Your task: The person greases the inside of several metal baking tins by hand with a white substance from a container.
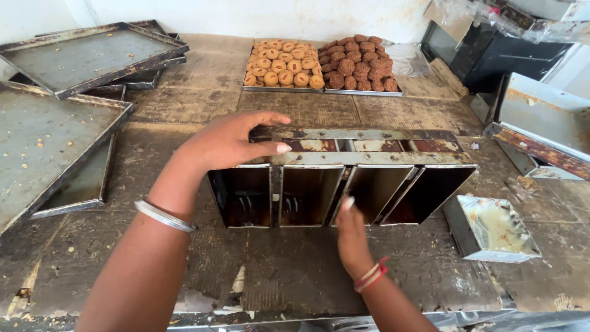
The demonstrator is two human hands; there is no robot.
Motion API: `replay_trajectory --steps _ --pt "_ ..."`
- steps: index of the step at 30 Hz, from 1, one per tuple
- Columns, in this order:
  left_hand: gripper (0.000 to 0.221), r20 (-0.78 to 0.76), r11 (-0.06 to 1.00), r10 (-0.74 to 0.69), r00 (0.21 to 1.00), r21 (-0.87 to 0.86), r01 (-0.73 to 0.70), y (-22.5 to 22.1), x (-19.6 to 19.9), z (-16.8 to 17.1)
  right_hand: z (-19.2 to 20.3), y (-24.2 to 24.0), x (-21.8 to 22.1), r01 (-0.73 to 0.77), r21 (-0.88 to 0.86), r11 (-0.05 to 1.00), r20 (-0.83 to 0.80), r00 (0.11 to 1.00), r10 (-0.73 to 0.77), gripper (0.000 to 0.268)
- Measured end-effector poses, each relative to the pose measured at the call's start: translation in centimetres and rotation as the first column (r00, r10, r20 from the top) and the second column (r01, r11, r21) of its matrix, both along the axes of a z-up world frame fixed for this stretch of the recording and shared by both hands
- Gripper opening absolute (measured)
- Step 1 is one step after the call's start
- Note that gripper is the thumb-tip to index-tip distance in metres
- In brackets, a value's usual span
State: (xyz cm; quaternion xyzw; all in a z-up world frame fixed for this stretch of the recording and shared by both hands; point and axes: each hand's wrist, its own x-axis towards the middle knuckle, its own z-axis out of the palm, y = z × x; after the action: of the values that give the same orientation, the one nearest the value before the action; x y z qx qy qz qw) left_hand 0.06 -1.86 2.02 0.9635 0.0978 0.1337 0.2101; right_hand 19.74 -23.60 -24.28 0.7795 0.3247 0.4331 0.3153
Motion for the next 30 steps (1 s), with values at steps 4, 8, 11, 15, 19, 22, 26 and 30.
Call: replay_trajectory --steps 4,8,11,15,19,22,26,30 --pt "0.072 -0.125 0.993 0.098 0.987 -0.05 -0.105 -0.4 0.7 0.4 3.0 -2.7 2.7 0.408 0.623 0.668 -0.72 -0.035 0.693 0.075" --pt "0.068 -0.034 0.999 0.039 0.999 -0.029 -0.04 -0.5 0.9 0.5 8.4 -4.3 1.9 0.408 0.882 0.234 -0.024 -0.458 0.889 0.073" --pt "0.059 0.028 0.993 0.117 0.993 -0.003 -0.117 -0.4 1.1 -0.1 9.7 -3.2 -0.8 0.148 0.987 0.062 -0.024 -0.244 0.969 0.065" --pt "0.053 0.024 0.984 0.168 0.985 0.062 -0.169 -0.3 1.1 -0.5 9.1 -2.2 -4.4 0.271 0.815 0.512 -0.497 -0.126 0.858 0.063" --pt "0.05 0.017 0.978 0.2 0.98 0.062 -0.201 -0.8 1.3 -0.2 10.7 -4.4 -1.0 0.17 0.663 0.729 -0.728 -0.081 0.681 0.067" --pt "0.05 0.041 0.971 0.236 0.971 0.03 -0.238 -1.4 1.3 -0.1 10.4 -4.5 -1.4 -0.065 0.586 0.808 -0.797 0.129 0.589 0.084" --pt "0.048 0.043 0.958 0.282 0.958 0.044 -0.284 -1.7 1.0 0.1 12.0 -7.4 -4.4 -0.429 0.456 0.779 -0.708 0.355 0.61 0.087" --pt "0.046 0.068 0.97 0.234 0.97 0.045 -0.237 -1.6 1.0 -0.1 18.2 -13.2 -3.0 -0.047 0.515 0.856 -0.854 0.056 0.517 0.075"
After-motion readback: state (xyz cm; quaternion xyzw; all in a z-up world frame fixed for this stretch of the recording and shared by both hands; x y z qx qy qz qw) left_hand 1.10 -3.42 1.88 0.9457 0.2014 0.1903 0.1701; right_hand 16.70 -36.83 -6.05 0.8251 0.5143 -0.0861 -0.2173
